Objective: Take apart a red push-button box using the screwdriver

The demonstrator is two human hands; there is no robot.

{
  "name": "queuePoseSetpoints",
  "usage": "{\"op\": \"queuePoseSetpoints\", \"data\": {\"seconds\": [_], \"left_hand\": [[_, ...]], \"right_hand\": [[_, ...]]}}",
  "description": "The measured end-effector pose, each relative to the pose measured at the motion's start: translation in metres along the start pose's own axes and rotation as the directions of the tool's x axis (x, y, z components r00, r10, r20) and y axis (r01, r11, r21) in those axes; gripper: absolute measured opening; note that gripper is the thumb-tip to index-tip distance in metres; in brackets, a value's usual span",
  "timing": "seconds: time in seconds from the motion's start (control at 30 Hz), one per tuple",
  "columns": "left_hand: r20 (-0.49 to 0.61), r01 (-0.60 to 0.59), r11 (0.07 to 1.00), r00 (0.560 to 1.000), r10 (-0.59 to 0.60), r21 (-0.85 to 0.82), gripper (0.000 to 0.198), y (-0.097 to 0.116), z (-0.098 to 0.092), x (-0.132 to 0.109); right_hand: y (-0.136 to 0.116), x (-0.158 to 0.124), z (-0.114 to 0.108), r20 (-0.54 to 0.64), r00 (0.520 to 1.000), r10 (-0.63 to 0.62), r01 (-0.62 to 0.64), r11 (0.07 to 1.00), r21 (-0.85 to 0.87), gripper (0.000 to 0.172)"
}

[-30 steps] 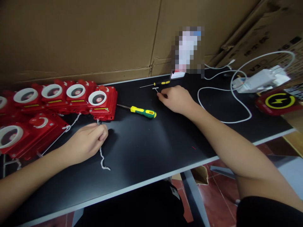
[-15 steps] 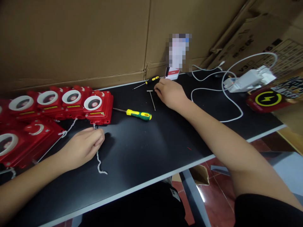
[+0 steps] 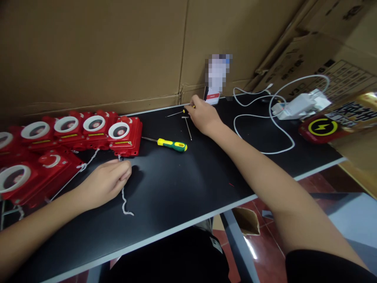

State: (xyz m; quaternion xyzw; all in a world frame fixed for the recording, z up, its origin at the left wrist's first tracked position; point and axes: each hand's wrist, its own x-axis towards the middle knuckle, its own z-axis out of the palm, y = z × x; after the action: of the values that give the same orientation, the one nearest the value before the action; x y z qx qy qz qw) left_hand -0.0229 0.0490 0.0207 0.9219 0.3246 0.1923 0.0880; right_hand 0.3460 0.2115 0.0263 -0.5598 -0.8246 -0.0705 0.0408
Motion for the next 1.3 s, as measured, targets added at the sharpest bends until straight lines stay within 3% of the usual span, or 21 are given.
{"op": "queuePoseSetpoints", "data": {"seconds": [0.17, 0.33, 0.53, 0.67, 1.0, 1.17, 1.23, 1.3], "left_hand": [[0.006, -0.012, 1.0, 1.0, 0.012, 0.011, 0.031, -0.002, -0.002, 0.001], [0.023, 0.003, 1.0, 1.0, -0.003, 0.029, 0.033, 0.001, -0.003, 0.001], [0.029, 0.001, 1.0, 1.0, -0.002, 0.025, 0.034, 0.002, -0.003, 0.0], [0.023, 0.0, 1.0, 1.0, 0.0, 0.004, 0.036, 0.001, -0.002, -0.001], [0.023, -0.014, 1.0, 1.0, 0.014, 0.016, 0.035, 0.003, -0.002, 0.0], [0.027, -0.009, 1.0, 1.0, 0.009, 0.0, 0.035, 0.004, -0.002, 0.0], [0.026, -0.006, 1.0, 1.0, 0.006, -0.002, 0.035, 0.003, -0.001, -0.001], [0.02, -0.002, 1.0, 1.0, 0.002, -0.005, 0.034, 0.003, -0.001, 0.0]], "right_hand": [[-0.005, -0.003, -0.015, -0.035, 0.999, 0.019, -0.02, 0.999, -0.032, 0.047], [-0.006, -0.02, -0.021, -0.179, 0.983, 0.04, -0.045, 0.999, -0.025, 0.046], [0.005, -0.044, -0.011, 0.078, 0.975, 0.208, -0.206, 0.978, -0.036, 0.03], [0.021, -0.042, -0.004, 0.094, 0.971, 0.22, -0.217, 0.975, -0.046, 0.031], [0.043, -0.036, -0.001, 0.026, 0.956, 0.293, -0.294, 0.955, 0.05, 0.025], [0.022, -0.045, -0.03, -0.112, 0.935, 0.335, -0.33, 0.942, 0.06, 0.035], [0.002, -0.051, -0.045, -0.036, 0.961, 0.273, -0.272, 0.962, 0.018, 0.038], [-0.019, -0.058, -0.054, 0.192, 0.948, 0.255, -0.248, 0.967, -0.061, 0.047]]}}
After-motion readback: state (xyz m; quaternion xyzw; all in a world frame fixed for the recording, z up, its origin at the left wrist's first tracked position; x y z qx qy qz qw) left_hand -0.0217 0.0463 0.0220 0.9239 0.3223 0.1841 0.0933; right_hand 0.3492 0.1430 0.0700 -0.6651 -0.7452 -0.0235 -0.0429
